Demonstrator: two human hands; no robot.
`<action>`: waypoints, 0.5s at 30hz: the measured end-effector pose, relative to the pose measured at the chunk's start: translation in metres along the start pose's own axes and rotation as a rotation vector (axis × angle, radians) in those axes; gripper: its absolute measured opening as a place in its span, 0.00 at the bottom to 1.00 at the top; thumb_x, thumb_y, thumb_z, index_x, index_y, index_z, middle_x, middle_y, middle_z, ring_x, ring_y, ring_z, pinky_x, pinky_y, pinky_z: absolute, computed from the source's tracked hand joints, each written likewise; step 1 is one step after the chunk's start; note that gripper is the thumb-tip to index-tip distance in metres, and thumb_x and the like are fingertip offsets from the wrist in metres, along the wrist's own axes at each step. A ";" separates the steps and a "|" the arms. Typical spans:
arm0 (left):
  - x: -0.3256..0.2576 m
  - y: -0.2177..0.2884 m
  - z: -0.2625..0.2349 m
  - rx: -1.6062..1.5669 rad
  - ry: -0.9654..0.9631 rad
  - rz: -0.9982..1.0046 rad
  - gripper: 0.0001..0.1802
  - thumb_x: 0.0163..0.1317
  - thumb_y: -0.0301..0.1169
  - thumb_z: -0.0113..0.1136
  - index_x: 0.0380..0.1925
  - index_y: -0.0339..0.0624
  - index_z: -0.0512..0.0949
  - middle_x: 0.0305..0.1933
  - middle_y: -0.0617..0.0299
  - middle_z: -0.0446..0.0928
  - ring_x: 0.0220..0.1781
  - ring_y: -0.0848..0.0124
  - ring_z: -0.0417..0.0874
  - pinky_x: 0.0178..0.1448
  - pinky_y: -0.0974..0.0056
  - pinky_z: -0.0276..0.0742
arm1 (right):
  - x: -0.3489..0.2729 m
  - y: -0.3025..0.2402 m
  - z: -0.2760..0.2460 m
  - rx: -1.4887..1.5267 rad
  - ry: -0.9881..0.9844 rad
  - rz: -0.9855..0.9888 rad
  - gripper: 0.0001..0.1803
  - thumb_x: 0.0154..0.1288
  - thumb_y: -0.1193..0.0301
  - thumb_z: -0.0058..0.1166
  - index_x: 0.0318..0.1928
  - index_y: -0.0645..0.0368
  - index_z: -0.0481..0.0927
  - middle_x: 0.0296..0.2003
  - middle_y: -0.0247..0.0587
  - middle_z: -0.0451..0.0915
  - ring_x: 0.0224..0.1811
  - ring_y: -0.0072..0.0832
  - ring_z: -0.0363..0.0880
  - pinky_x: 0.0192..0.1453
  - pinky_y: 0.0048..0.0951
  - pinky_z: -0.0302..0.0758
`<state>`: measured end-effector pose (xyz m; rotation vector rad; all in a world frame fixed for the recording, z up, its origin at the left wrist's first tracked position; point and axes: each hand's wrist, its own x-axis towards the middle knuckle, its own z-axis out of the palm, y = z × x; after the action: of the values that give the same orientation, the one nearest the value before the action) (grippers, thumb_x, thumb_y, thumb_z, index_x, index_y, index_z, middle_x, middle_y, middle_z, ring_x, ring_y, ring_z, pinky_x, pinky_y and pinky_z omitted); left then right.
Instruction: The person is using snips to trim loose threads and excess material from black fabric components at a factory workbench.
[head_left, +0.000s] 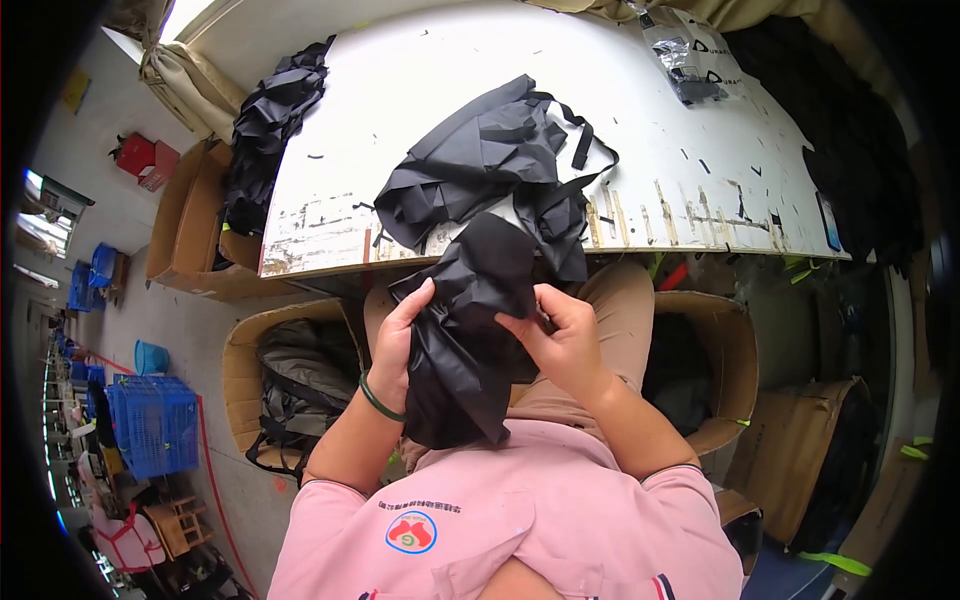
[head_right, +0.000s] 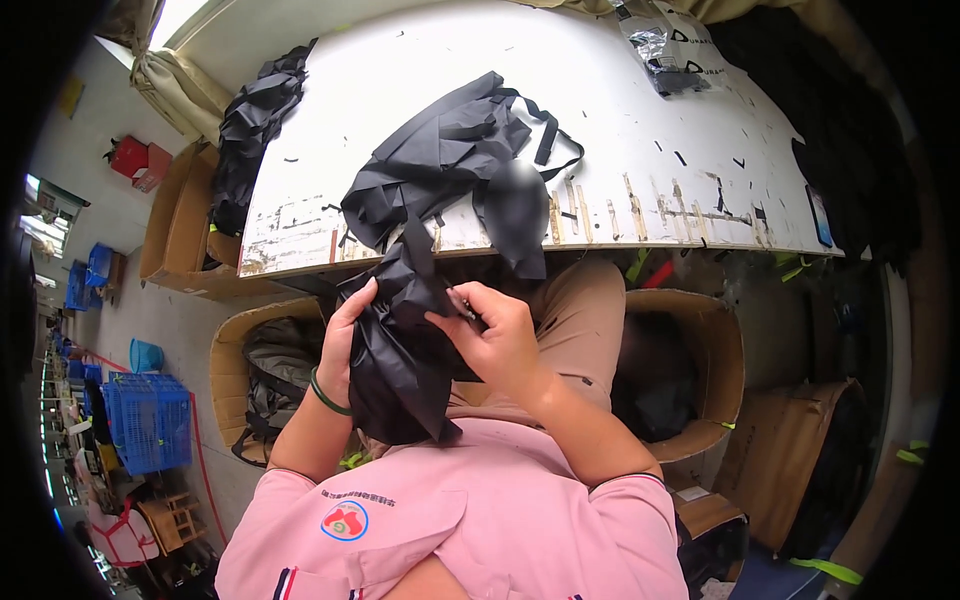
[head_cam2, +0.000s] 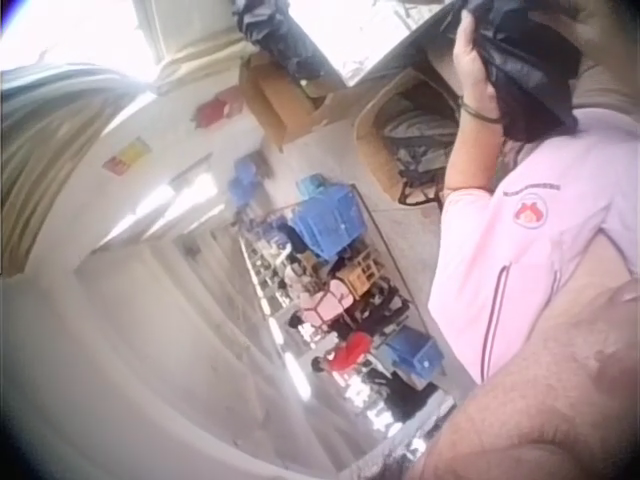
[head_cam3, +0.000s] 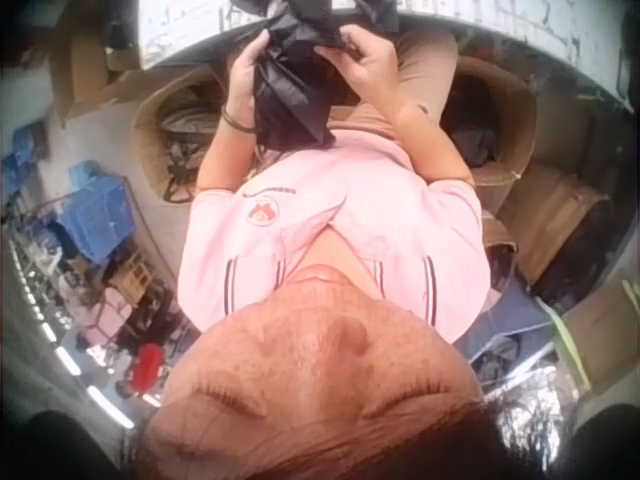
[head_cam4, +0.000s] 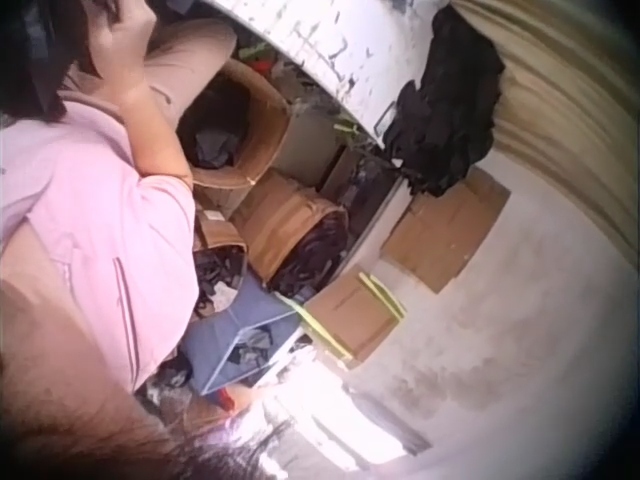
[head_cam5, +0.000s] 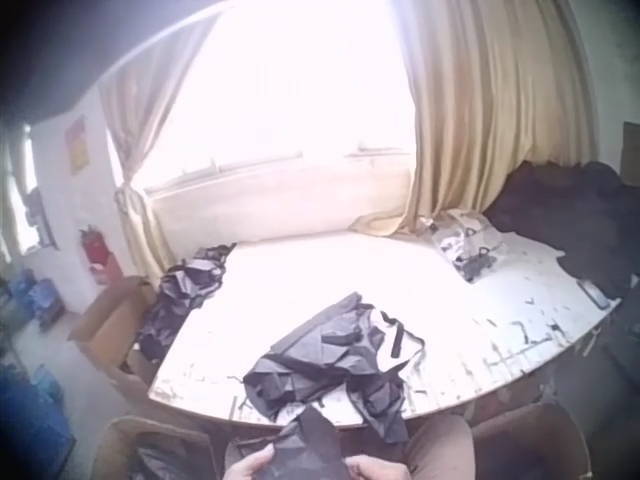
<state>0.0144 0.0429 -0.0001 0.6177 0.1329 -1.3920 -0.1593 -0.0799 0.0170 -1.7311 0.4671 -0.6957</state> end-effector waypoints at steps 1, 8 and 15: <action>0.003 -0.001 -0.002 0.000 0.000 -0.006 0.20 0.70 0.35 0.48 0.55 0.33 0.73 0.53 0.49 0.79 0.52 0.58 0.82 0.60 0.54 0.76 | 0.003 0.011 0.002 0.218 0.044 0.070 0.08 0.60 0.75 0.63 0.39 0.64 0.79 0.29 0.33 0.80 0.30 0.15 0.75 0.31 0.20 0.72; 0.008 0.003 -0.003 -0.028 0.013 0.016 0.23 0.71 0.40 0.46 0.56 0.34 0.72 0.54 0.48 0.78 0.54 0.54 0.81 0.62 0.50 0.74 | -0.002 0.026 -0.003 0.773 0.049 0.533 0.11 0.64 0.70 0.61 0.32 0.54 0.71 0.17 0.18 0.61 0.13 0.09 0.54 0.15 0.16 0.50; 0.006 -0.001 0.035 -0.007 0.013 0.146 0.20 0.70 0.39 0.49 0.53 0.35 0.75 0.51 0.53 0.80 0.49 0.61 0.83 0.58 0.57 0.77 | -0.002 0.021 0.014 0.580 0.124 0.302 0.10 0.59 0.72 0.66 0.39 0.61 0.81 0.24 0.24 0.75 0.26 0.11 0.68 0.31 0.16 0.66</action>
<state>0.0052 0.0209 0.0266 0.6186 0.1005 -1.2469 -0.1504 -0.0737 -0.0060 -1.0520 0.5354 -0.6415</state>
